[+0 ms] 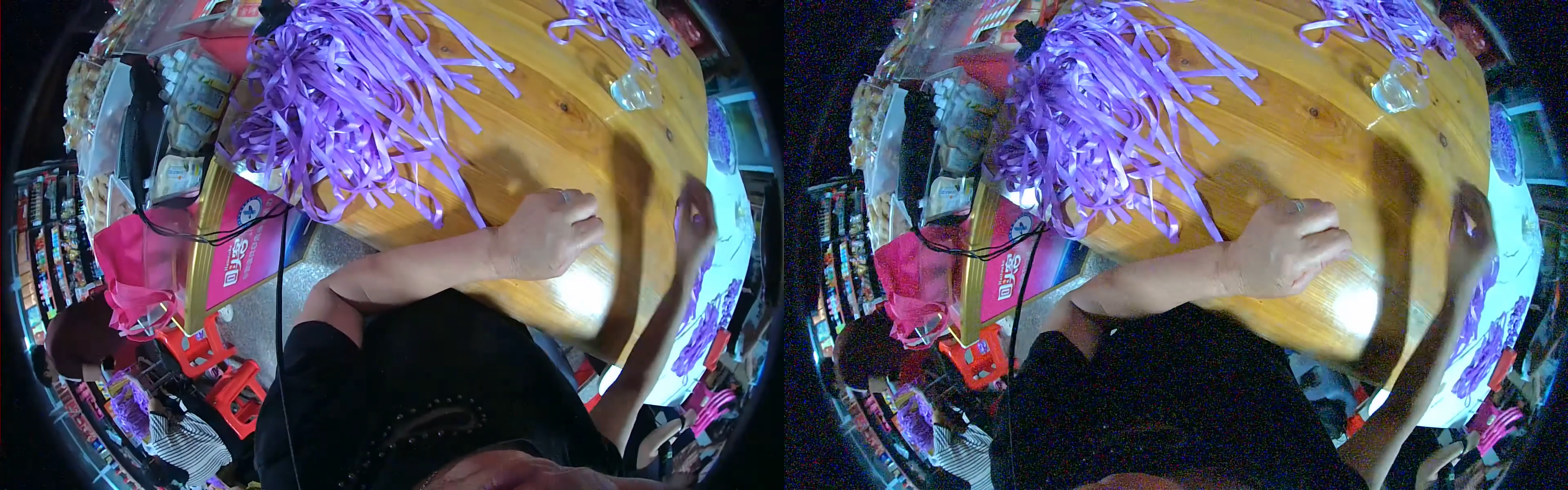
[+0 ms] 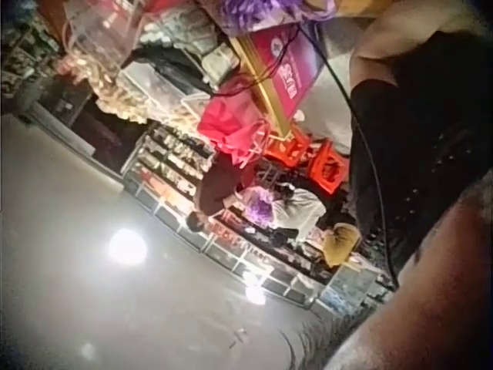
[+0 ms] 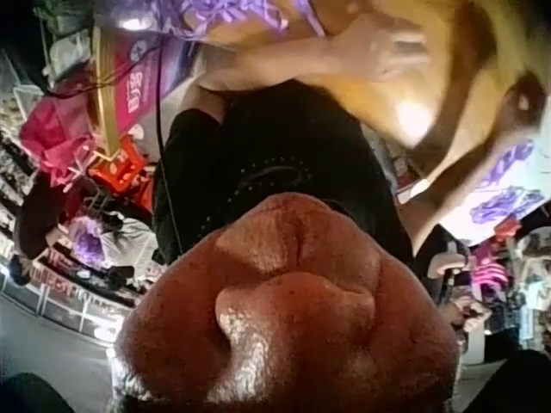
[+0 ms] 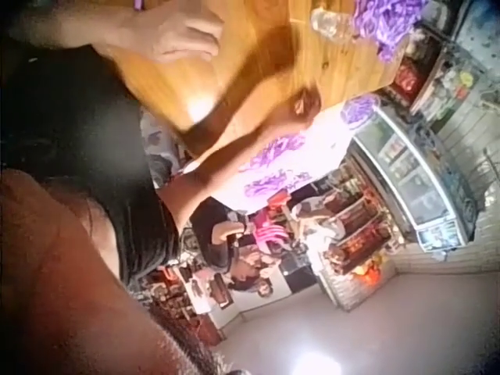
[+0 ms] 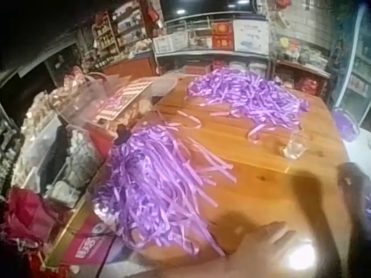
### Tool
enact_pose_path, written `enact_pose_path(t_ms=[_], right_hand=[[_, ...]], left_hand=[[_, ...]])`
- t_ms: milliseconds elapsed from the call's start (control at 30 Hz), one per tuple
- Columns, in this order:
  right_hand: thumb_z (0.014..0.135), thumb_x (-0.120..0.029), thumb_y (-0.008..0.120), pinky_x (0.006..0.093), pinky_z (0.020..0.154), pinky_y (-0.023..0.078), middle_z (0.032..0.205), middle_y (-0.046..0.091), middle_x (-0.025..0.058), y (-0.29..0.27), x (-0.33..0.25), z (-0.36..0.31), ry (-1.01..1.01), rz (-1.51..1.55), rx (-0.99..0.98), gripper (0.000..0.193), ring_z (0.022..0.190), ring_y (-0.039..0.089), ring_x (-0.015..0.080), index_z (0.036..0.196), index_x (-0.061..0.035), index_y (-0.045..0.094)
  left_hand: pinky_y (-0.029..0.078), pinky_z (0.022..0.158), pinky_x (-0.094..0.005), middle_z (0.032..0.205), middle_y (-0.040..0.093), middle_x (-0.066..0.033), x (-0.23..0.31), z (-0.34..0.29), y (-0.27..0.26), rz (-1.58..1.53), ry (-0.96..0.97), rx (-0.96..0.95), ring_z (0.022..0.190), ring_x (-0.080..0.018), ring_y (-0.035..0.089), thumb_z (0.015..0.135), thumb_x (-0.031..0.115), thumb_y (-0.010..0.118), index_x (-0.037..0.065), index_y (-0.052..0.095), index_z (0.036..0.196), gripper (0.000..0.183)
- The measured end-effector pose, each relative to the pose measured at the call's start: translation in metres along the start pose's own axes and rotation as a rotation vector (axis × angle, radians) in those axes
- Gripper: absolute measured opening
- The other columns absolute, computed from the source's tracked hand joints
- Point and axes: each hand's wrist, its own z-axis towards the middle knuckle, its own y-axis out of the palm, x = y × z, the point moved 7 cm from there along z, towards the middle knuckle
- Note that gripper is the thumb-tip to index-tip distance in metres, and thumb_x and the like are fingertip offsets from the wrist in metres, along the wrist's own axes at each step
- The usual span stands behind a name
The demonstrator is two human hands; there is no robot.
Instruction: Tying small knots in the center of individual purple ribbon strips.
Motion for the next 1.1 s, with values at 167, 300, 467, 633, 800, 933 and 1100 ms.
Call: enact_pose_path(t_ms=[167, 300, 467, 633, 800, 933, 1100], right_hand=[[0.078, -0.005, 0.062, 0.0340, 0.074, 0.047, 0.088, 0.062, 0.0121, 0.167, -0.201, 0.017, -0.660, -0.019, -0.372, 0.012, 0.084, 0.060, 0.0278, 0.089, -0.0013, 0.063], [0.081, -0.018, 0.059, 0.0394, 0.070, 0.047, 0.084, 0.061, 0.0142, 0.264, -0.257, 0.051, -0.789, -0.038, -0.466, 0.017, 0.080, 0.059, 0.0312, 0.087, -0.0028, 0.063], [0.078, -0.029, 0.061, 0.0427, 0.072, 0.047, 0.084, 0.061, 0.0158, 0.364, -0.282, 0.079, -0.595, -0.267, -0.575, 0.027, 0.082, 0.059, 0.0315, 0.085, -0.0034, 0.063], [0.079, -0.029, 0.059, 0.0437, 0.073, 0.047, 0.082, 0.062, 0.0143, 0.394, -0.270, 0.073, -0.690, -0.358, -0.539, 0.024, 0.081, 0.060, 0.0310, 0.080, -0.0051, 0.062], [0.079, -0.027, 0.058, 0.0406, 0.067, 0.049, 0.080, 0.063, 0.0127, 0.376, -0.266, 0.079, -0.726, -0.257, -0.496, 0.020, 0.075, 0.061, 0.0294, 0.079, -0.0076, 0.063], [0.085, -0.024, 0.055, 0.0385, 0.065, 0.047, 0.087, 0.065, 0.0108, 0.328, -0.250, 0.102, -0.522, -0.111, -0.510, 0.019, 0.071, 0.062, 0.0249, 0.091, -0.0090, 0.064], [0.085, -0.014, 0.057, 0.0312, 0.066, 0.047, 0.087, 0.063, 0.0091, 0.221, -0.238, 0.083, 0.215, 1.136, -0.724, 0.020, 0.076, 0.060, 0.0174, 0.100, -0.0014, 0.061]], left_hand=[[0.043, 0.044, -0.0332, 0.073, 0.042, -0.0059, -0.004, -0.007, 0.009, 0.092, 0.047, -0.083, 0.059, -0.0211, 0.053, 0.074, 0.015, 0.059, 0.009, 0.050, 0.075, 0.011], [0.047, 0.046, -0.0338, 0.075, 0.045, -0.0066, -0.005, -0.005, 0.016, 0.147, 0.019, -0.165, 0.064, -0.0214, 0.055, 0.070, 0.014, 0.056, 0.007, 0.050, 0.075, 0.011], [0.049, 0.052, -0.0384, 0.077, 0.049, -0.0093, 0.002, -0.014, 0.029, 0.137, 0.149, -0.187, 0.071, -0.0255, 0.055, 0.068, 0.015, 0.054, 0.002, 0.055, 0.076, 0.015], [0.046, 0.056, -0.0415, 0.066, 0.050, -0.0128, -0.006, -0.013, 0.026, -0.049, 0.003, -0.141, 0.058, -0.0276, 0.054, 0.073, 0.010, 0.053, 0.001, 0.053, 0.073, 0.009], [0.046, 0.057, -0.0405, 0.068, 0.050, -0.0124, -0.003, -0.014, 0.025, -0.005, 0.048, -0.163, 0.062, -0.0269, 0.055, 0.072, 0.009, 0.054, 0.001, 0.052, 0.071, 0.008], [0.044, 0.055, -0.0366, 0.071, 0.048, -0.0105, 0.002, -0.006, 0.020, -0.009, 0.119, -0.136, 0.063, -0.0246, 0.054, 0.070, 0.012, 0.056, 0.003, 0.052, 0.070, 0.009], [0.042, 0.052, -0.0330, 0.072, 0.045, -0.0071, -0.001, -0.004, -0.019, 0.046, 0.079, 0.121, 0.064, -0.0228, 0.053, 0.069, 0.014, 0.059, 0.004, 0.051, 0.073, 0.014]])
